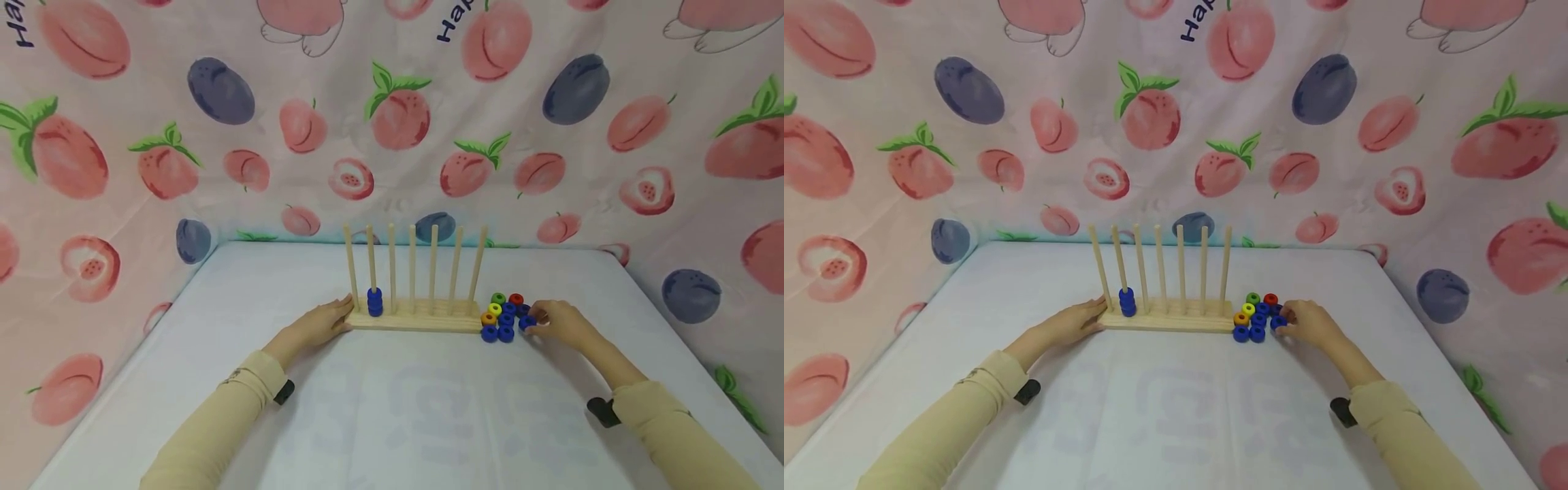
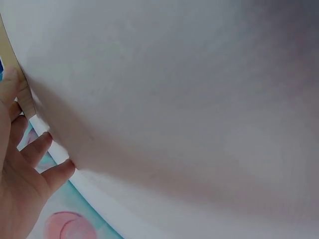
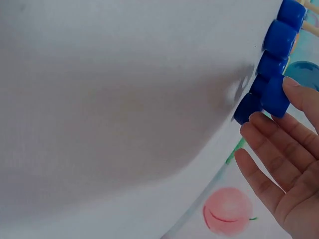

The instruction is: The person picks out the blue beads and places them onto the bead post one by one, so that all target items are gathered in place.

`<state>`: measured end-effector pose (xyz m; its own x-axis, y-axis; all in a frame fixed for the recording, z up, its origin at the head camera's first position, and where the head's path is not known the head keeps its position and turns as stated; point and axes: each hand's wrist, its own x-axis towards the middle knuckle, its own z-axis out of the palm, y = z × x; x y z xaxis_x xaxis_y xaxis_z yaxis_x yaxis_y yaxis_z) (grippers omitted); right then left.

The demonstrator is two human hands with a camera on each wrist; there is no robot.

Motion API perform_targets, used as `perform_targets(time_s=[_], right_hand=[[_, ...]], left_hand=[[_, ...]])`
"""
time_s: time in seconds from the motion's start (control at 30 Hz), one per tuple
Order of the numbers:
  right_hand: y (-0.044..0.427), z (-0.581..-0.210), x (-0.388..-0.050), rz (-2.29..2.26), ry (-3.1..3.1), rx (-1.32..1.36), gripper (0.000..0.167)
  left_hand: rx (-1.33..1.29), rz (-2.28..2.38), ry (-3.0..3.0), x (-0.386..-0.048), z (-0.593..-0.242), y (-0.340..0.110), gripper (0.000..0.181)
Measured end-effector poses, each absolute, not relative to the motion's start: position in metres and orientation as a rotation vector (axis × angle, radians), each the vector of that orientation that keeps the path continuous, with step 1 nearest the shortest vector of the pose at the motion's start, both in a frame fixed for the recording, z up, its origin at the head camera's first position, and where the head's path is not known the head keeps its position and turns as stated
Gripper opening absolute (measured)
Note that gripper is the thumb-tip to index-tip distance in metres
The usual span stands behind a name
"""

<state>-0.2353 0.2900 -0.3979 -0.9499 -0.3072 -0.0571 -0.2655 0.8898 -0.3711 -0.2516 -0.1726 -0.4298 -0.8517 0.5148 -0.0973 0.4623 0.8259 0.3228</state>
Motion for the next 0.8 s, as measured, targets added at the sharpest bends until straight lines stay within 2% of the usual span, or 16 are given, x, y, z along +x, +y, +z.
perform_targets(time_s=[0.8], right_hand=[[0.276, -0.4, -0.228, -0.633, 3.0, -0.539, 0.029]], left_hand=[[0.742, 0.395, 2.799, -0.256, -0.429, -0.172, 0.058]])
